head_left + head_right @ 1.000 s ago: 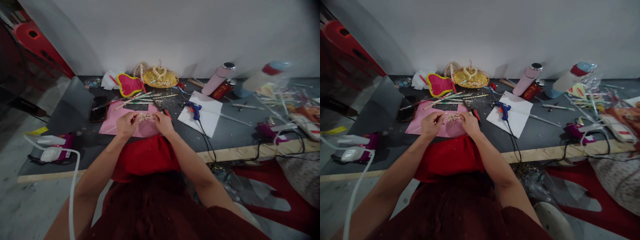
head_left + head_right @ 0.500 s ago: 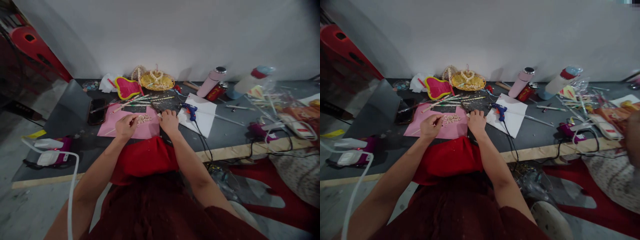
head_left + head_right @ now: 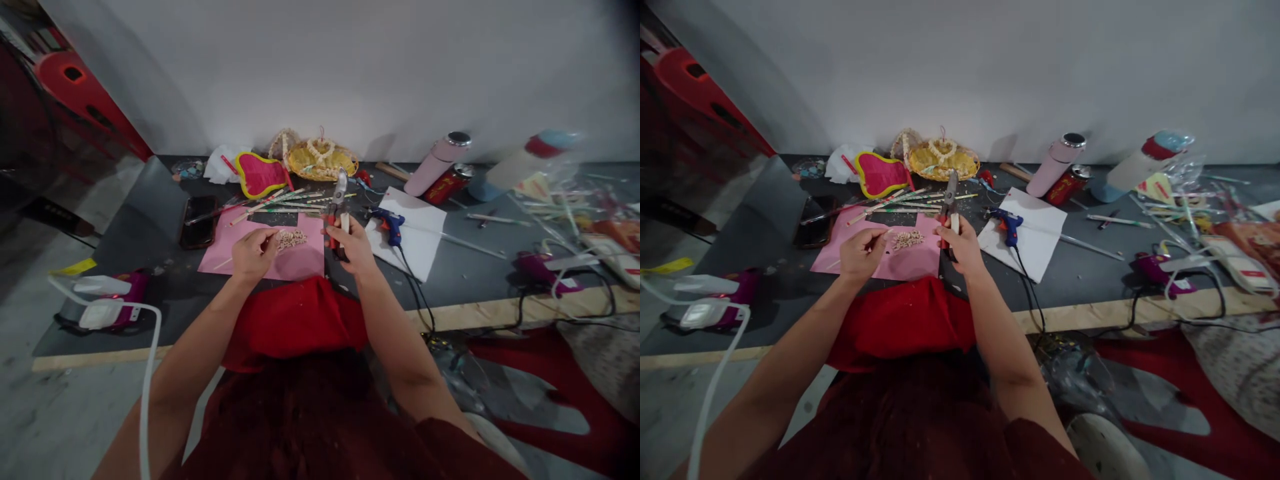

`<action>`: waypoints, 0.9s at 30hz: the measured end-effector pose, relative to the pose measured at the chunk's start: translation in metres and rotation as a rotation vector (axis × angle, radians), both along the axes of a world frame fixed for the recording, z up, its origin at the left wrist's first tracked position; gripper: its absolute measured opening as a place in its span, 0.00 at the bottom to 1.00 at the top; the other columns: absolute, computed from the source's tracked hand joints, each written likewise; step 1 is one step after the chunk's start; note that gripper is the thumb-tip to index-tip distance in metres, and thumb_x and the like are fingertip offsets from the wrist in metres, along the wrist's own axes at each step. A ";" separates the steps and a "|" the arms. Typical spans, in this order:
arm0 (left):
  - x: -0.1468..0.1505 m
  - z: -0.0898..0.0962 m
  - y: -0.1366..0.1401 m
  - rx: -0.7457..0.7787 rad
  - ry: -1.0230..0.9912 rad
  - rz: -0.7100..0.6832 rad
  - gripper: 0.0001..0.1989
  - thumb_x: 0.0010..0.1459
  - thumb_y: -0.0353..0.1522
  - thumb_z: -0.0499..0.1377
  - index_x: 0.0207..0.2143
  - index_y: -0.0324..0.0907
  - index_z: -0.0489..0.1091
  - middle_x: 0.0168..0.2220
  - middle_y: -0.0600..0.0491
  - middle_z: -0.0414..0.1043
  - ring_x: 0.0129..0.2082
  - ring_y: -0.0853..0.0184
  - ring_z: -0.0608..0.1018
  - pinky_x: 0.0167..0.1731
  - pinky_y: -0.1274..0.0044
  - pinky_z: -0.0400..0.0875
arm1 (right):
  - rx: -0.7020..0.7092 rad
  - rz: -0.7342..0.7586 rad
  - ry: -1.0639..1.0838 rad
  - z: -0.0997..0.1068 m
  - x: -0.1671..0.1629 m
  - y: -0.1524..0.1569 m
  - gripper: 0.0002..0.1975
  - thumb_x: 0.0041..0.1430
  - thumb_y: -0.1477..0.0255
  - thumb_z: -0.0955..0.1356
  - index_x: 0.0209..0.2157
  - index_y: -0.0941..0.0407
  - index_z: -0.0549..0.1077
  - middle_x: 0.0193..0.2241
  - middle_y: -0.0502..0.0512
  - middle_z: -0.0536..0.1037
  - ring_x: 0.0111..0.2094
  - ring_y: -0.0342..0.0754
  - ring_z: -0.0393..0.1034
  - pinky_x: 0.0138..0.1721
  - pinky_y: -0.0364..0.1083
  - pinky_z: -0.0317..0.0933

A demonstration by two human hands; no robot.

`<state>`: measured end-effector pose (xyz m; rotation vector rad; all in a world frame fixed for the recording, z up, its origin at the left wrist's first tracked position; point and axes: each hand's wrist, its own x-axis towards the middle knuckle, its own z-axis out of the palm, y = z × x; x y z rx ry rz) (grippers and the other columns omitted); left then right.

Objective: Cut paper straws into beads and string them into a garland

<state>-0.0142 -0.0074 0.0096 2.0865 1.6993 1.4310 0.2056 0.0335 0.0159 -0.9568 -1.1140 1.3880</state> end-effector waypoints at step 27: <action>0.026 0.000 -0.015 0.092 0.270 -0.461 0.08 0.59 0.32 0.57 0.37 0.47 0.76 0.38 0.54 0.80 0.38 0.69 0.80 0.38 0.76 0.76 | -0.091 0.078 0.168 -0.010 -0.028 -0.010 0.20 0.51 0.53 0.70 0.43 0.47 0.65 0.28 0.45 0.71 0.27 0.40 0.67 0.31 0.43 0.66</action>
